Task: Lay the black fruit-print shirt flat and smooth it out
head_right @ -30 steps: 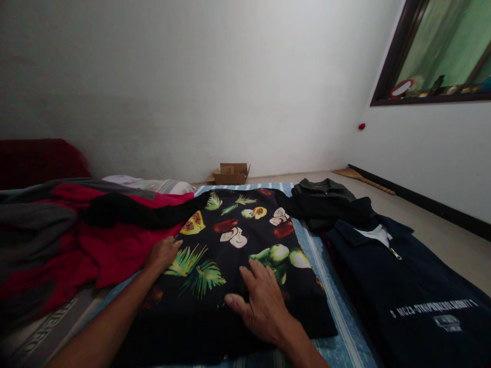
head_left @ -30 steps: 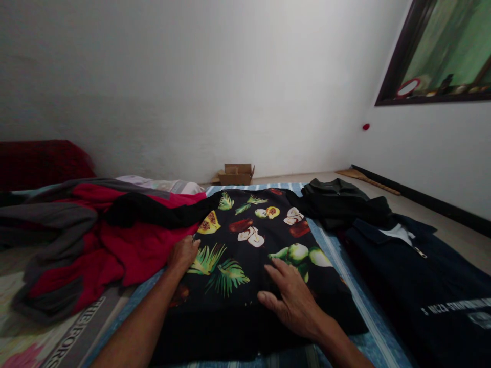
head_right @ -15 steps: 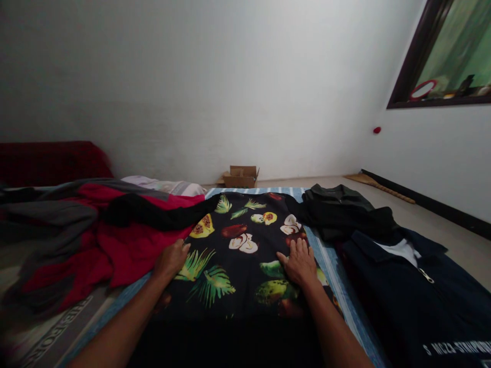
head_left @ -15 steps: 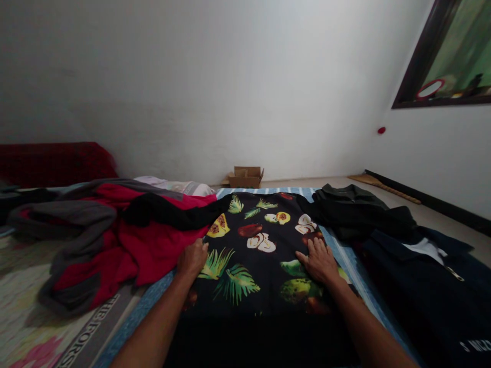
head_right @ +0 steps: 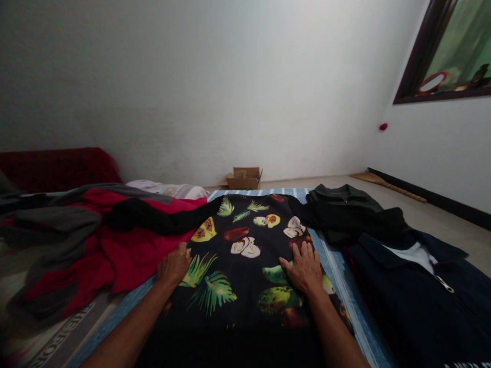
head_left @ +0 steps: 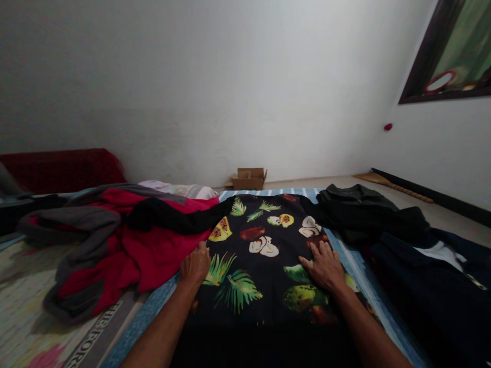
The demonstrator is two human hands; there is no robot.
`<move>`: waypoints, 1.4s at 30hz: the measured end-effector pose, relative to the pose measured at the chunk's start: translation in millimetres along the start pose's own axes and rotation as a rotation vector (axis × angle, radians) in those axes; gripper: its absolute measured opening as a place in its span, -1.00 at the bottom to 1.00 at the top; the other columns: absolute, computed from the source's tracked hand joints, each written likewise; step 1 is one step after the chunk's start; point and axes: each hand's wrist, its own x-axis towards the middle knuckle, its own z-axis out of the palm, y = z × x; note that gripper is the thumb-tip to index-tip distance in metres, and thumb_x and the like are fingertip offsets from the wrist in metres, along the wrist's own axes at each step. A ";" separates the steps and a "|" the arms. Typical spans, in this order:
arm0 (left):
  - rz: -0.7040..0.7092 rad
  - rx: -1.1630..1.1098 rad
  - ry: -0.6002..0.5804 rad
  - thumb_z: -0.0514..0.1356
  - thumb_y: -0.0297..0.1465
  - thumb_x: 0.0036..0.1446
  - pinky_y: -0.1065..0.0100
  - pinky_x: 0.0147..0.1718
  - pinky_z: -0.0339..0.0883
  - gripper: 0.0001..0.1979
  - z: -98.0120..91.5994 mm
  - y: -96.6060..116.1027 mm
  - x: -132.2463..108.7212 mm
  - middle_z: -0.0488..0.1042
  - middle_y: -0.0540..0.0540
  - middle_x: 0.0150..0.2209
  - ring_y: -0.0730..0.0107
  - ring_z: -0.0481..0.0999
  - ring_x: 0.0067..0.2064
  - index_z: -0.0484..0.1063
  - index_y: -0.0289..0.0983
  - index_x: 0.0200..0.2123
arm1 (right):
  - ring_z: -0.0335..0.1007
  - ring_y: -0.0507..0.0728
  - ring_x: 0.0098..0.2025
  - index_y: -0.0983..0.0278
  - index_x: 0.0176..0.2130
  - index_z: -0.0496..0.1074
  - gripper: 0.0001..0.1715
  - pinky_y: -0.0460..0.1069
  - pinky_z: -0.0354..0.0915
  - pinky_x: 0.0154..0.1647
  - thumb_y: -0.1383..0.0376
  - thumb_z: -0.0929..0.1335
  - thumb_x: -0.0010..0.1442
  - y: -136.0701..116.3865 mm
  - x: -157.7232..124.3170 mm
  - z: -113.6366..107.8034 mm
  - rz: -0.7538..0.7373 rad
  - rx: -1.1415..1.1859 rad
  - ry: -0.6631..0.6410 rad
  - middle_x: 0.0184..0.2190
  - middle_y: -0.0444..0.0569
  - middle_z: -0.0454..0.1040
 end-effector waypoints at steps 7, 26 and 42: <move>0.130 0.094 0.136 -0.06 -0.56 0.13 0.21 -0.15 0.24 -0.74 -18.9 24.8 -6.9 0.41 -0.25 -0.13 0.08 0.37 -0.04 0.35 -0.32 -0.19 | -0.25 0.36 0.32 0.32 0.27 0.06 -0.12 0.20 -0.27 0.22 -0.17 0.09 0.18 -3.2 0.2 0.7 0.002 0.005 0.009 0.29 0.25 -0.07; 0.529 -0.191 -0.204 -0.17 -0.01 0.19 -0.15 0.19 -0.25 -0.33 14.1 122.1 -27.1 -0.13 -0.13 0.34 0.06 -0.19 0.33 -0.02 -0.21 0.29 | -0.27 0.36 0.32 0.29 0.27 0.07 -0.12 0.20 -0.28 0.23 -0.18 0.09 0.18 -2.1 0.5 0.7 0.022 -0.002 0.005 0.29 0.24 -0.06; 0.517 -0.159 -0.213 -0.19 0.01 0.21 -0.14 0.19 -0.29 -0.32 10.3 91.7 -58.1 -0.13 -0.17 0.34 0.05 -0.18 0.33 -0.03 -0.21 0.29 | -0.32 0.33 0.33 0.29 0.28 0.03 -0.15 0.21 -0.31 0.22 -0.15 0.05 0.22 0.3 -1.4 -6.8 0.026 -0.036 -0.048 0.31 0.22 -0.11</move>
